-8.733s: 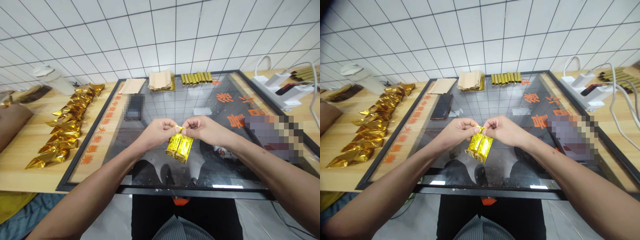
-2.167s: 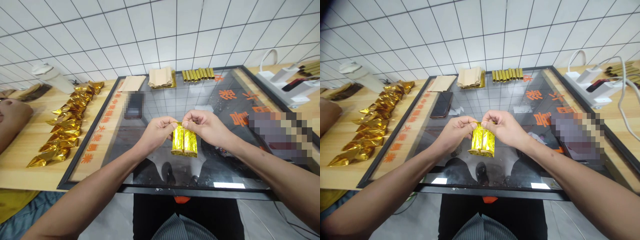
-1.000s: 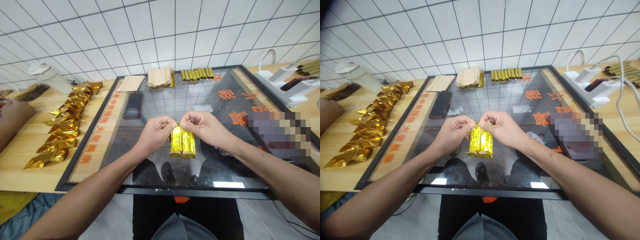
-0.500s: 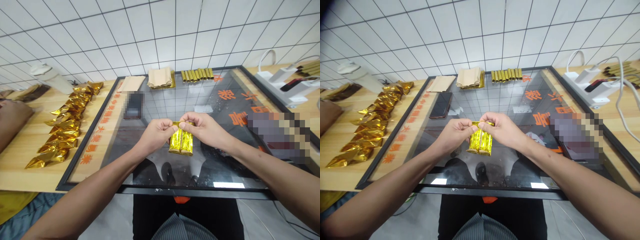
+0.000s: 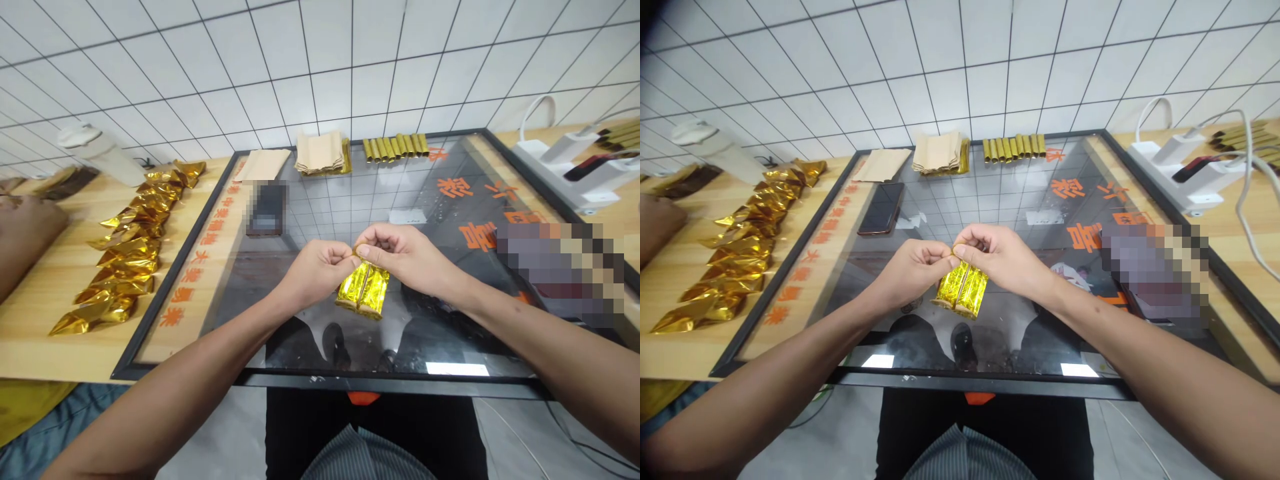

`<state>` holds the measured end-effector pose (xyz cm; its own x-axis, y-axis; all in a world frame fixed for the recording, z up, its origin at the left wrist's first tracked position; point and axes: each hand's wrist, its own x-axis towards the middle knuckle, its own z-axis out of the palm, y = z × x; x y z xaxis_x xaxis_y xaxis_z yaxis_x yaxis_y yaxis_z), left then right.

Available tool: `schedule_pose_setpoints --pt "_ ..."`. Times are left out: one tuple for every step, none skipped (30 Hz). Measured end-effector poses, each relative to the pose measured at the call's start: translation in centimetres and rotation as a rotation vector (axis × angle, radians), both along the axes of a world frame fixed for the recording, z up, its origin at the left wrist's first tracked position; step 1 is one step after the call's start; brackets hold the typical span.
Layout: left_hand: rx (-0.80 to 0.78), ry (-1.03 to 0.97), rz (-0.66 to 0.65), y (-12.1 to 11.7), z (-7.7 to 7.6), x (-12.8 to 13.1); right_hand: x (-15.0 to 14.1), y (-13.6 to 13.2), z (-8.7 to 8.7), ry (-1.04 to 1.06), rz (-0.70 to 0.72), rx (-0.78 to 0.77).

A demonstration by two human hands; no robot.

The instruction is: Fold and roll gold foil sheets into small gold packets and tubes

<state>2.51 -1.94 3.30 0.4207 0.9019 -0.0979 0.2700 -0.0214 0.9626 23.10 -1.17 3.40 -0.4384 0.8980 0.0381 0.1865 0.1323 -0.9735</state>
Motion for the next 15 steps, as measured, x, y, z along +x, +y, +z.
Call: schedule_pose_setpoints --pt "-0.001 0.000 -0.011 -0.07 0.09 0.06 0.00 -0.01 0.01 0.002 -0.001 -0.004" --pt "-0.003 -0.001 -0.022 -0.13 0.17 0.11 0.00 -0.01 0.02 0.001 -0.004 -0.010" --pt "-0.006 -0.002 -0.032 -0.19 0.26 0.15 0.00 -0.02 0.03 -0.002 -0.009 -0.017" --pt "-0.008 -0.001 -0.041 -0.25 0.34 0.17 -0.01 -0.03 0.05 -0.003 -0.016 -0.027" --pt "-0.006 0.001 -0.047 -0.31 0.42 0.17 -0.03 -0.05 0.09 -0.003 -0.025 -0.039" --pt "0.001 0.004 -0.049 -0.36 0.49 0.17 -0.06 -0.09 0.12 0.001 -0.033 -0.051" --pt "0.010 0.006 -0.051 -0.41 0.55 0.16 -0.10 -0.12 0.17 0.008 -0.038 -0.060" --pt "0.019 0.005 -0.050 -0.44 0.60 0.14 -0.14 -0.16 0.20 0.015 -0.040 -0.065" --pt "0.025 0.005 -0.051 -0.46 0.64 0.12 -0.18 -0.18 0.24 0.021 -0.038 -0.069" --pt "0.028 0.004 -0.053 -0.47 0.64 0.11 -0.19 -0.20 0.26 0.023 -0.034 -0.070" --pt "0.027 0.001 -0.053 -0.45 0.62 0.10 -0.19 -0.19 0.26 0.018 -0.028 -0.069" --pt "0.021 -0.001 -0.052 -0.41 0.56 0.09 -0.15 -0.16 0.26 0.008 -0.026 -0.063" --pt "0.011 -0.003 -0.048 -0.35 0.48 0.08 -0.09 -0.11 0.24 -0.003 -0.024 -0.054" --pt "-0.004 -0.005 -0.044 -0.27 0.37 0.07 -0.01 -0.06 0.20 -0.011 -0.028 -0.040" --pt "-0.022 -0.010 -0.041 -0.18 0.25 0.05 0.07 0.00 0.16 -0.018 -0.033 -0.027"
